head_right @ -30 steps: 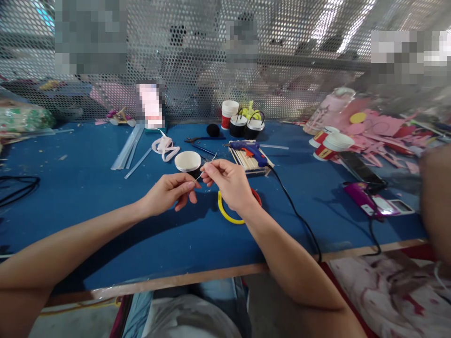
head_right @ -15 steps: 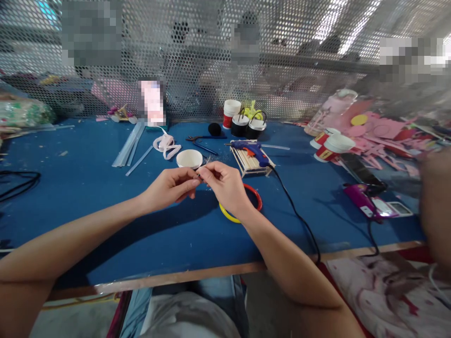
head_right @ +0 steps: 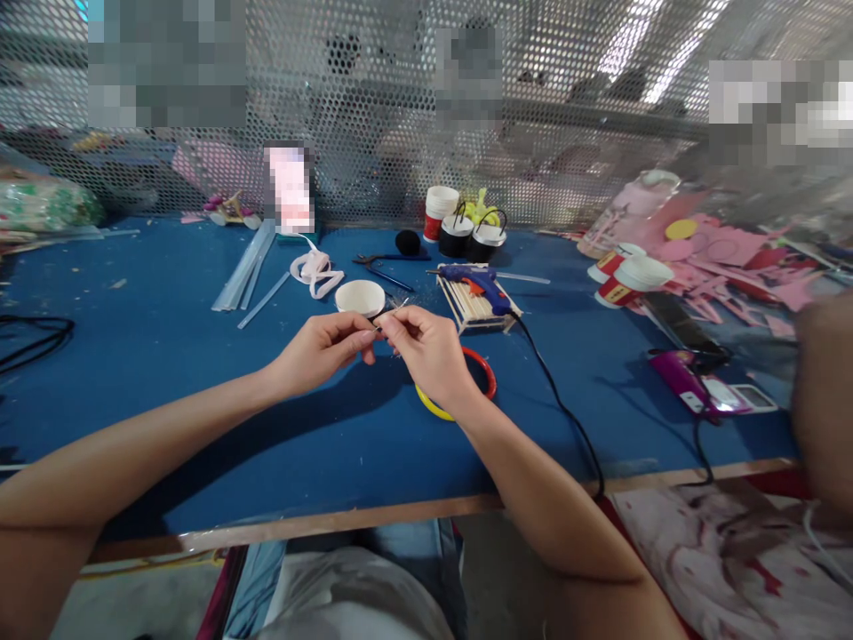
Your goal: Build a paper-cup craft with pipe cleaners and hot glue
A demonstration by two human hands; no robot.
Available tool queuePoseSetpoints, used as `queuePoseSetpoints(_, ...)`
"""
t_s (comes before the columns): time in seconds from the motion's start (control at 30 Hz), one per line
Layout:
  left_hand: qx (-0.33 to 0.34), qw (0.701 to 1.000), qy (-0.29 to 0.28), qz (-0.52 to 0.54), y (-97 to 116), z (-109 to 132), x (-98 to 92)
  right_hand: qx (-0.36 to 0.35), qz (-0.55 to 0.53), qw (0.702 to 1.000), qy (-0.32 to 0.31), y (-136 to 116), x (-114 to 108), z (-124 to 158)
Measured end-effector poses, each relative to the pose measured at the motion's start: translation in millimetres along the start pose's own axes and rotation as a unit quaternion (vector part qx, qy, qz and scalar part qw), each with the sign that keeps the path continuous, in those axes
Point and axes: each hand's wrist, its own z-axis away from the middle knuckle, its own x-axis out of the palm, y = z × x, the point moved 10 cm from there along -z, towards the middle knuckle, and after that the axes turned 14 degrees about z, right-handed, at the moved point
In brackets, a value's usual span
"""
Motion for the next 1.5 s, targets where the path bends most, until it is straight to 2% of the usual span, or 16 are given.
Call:
queuePoseSetpoints(0.4,0.019,0.998,0.029,-0.048,-1.5,2.1,-6.2,0.003,0.003,1.000,-0.028,6.8,5.2,-3.7)
queuePoseSetpoints(0.77,0.024,0.998,0.017,-0.052,0.8,1.5,-3.4,-0.049,0.041,0.998,0.003,-11.9,0.0,1.5)
queuePoseSetpoints(0.93,0.021,0.999,0.022,-0.045,0.0,1.9,-3.0,-0.028,0.030,0.999,0.000,-7.2,1.0,1.8)
queuePoseSetpoints(1.13,0.019,0.999,0.025,-0.040,-2.8,0.0,-4.4,0.003,-0.039,0.999,0.009,1.2,3.2,1.2)
queuePoseSetpoints(1.5,-0.064,0.988,-0.016,0.138,-13.9,2.4,7.8,-0.025,-0.074,0.997,-0.005,-5.4,3.7,-0.7)
